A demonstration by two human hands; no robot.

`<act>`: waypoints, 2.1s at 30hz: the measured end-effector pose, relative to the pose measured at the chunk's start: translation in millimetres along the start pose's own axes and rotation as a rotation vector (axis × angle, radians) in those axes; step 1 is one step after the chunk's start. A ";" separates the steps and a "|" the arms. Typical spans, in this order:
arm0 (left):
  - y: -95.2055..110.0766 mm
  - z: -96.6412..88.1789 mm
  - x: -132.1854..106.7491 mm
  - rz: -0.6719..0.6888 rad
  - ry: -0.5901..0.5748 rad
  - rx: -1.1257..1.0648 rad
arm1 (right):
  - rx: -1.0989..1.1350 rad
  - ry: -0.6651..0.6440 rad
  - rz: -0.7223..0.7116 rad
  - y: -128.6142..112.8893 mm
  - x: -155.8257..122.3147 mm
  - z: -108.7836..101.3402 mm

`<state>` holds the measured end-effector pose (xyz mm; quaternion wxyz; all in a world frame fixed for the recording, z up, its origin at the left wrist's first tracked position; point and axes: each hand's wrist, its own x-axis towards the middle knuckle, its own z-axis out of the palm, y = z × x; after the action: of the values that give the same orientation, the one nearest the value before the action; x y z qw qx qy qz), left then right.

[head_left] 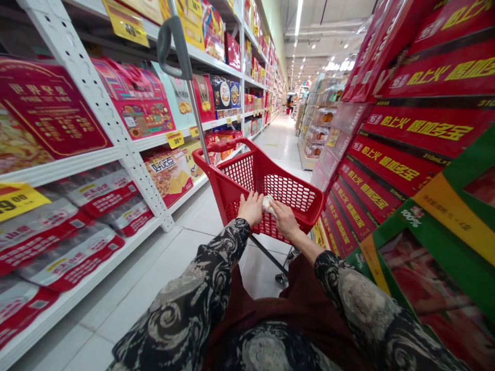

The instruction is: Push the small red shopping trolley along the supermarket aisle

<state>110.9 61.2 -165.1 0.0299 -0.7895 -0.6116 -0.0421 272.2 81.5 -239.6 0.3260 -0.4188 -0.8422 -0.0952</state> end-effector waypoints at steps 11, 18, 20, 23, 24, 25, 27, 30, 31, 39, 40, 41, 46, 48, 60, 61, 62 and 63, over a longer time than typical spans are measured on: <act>-14.7 -8.7 -5.8 0.029 0.008 0.030 | 0.108 0.026 -0.052 52.8 -24.5 -28.3; -19.6 -18.5 2.0 0.067 0.082 0.058 | 0.078 0.234 0.174 57.4 -18.3 -37.0; -15.4 -15.8 1.6 0.085 0.085 0.064 | 0.039 0.345 0.244 43.2 -3.7 -37.3; -8.1 -10.5 -2.8 0.102 0.098 0.066 | -0.068 0.359 0.195 17.9 15.1 -30.8; -6.4 -8.5 -5.4 0.099 0.112 0.067 | -0.104 0.309 0.145 10.3 17.4 -26.1; -5.3 -6.3 -8.6 0.091 0.129 0.069 | -0.134 0.244 0.091 3.8 17.1 -20.2; -5.2 -0.9 -16.0 0.064 0.159 0.075 | -0.174 0.125 -0.003 -5.5 8.7 -6.5; -9.3 10.4 -27.8 0.005 0.149 0.077 | -0.204 0.028 -0.078 -10.7 -14.5 12.2; -11.2 15.0 -31.4 -0.021 0.138 0.075 | -0.209 0.007 -0.090 -11.0 -22.1 16.4; -17.4 40.5 -42.9 -0.156 0.126 0.015 | -0.113 0.133 -0.088 -27.2 1.5 -4.0; -17.0 40.1 -41.9 -0.171 0.139 0.011 | -0.105 0.163 -0.065 -31.0 14.5 -9.1; -16.5 39.2 -40.6 -0.183 0.151 0.010 | -0.097 0.179 -0.064 -34.5 27.1 -13.1; -15.7 36.2 -37.2 -0.194 0.158 0.004 | -0.141 0.009 -0.170 -41.2 48.8 -5.9; -18.7 39.0 -38.9 -0.194 0.154 0.003 | -0.173 -0.084 -0.221 -39.0 35.0 6.1; -44.6 32.4 -44.7 -0.321 0.150 -0.021 | -0.117 0.076 -0.213 -60.2 70.0 2.9; -45.5 29.1 -43.5 -0.323 0.157 -0.025 | -0.127 0.072 -0.210 -63.4 78.4 2.2; -46.5 26.2 -42.4 -0.323 0.165 -0.027 | -0.139 0.057 -0.212 -65.6 83.9 2.7; -47.6 23.9 -41.4 -0.322 0.172 -0.026 | -0.151 0.032 -0.221 -66.9 86.1 4.3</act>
<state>55.2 35.5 -193.3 0.0647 -0.6752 -0.7246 -0.1218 181.2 96.6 -181.3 0.2945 -0.3454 -0.8683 -0.2001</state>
